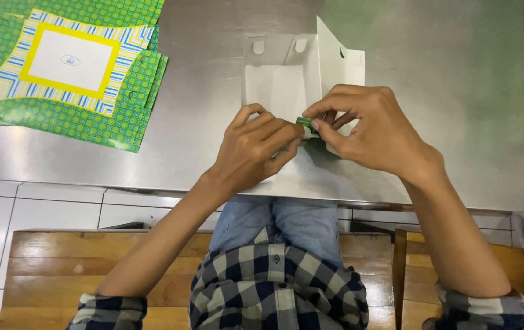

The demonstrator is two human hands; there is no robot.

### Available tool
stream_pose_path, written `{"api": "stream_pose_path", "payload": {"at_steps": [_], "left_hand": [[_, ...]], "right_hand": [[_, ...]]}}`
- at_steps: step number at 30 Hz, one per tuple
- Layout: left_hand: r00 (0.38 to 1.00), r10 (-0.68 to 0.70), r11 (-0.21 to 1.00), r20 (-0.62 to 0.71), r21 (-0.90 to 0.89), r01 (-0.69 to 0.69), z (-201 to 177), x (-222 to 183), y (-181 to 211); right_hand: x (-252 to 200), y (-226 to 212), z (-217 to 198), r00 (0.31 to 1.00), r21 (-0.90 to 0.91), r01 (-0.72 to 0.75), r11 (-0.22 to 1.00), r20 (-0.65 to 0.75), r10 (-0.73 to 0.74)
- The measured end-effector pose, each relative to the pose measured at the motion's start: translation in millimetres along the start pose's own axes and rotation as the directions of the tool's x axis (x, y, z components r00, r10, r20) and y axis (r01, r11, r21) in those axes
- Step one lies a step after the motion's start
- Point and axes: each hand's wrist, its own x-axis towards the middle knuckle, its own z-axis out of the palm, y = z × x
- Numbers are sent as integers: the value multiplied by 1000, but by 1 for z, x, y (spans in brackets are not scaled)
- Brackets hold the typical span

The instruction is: Assembling a decorative cardboard box by folding sheets and tucking flaps.

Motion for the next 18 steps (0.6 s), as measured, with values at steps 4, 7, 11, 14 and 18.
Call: {"api": "stream_pose_path", "payload": {"at_steps": [4, 7, 11, 14, 18], "left_hand": [[999, -26, 999, -45, -47, 24, -2, -3, 2], [996, -48, 997, -73, -70, 42, -3, -4, 3], [993, -77, 992, -94, -103, 67, -5, -2, 3], [990, -88, 992, -106, -104, 77, -4, -4, 3], [989, -98, 990, -107, -114, 86, -2, -5, 1]], "right_hand": [[3, -3, -1, 998, 40, -53, 998, -15, 54], [3, -4, -1, 997, 33, -69, 997, -20, 70], [0, -2, 1, 998, -2, -52, 999, -46, 52], [-3, 2, 0, 996, 13, -66, 998, -65, 66], [-6, 1, -2, 995, 32, -83, 996, -49, 84]]}}
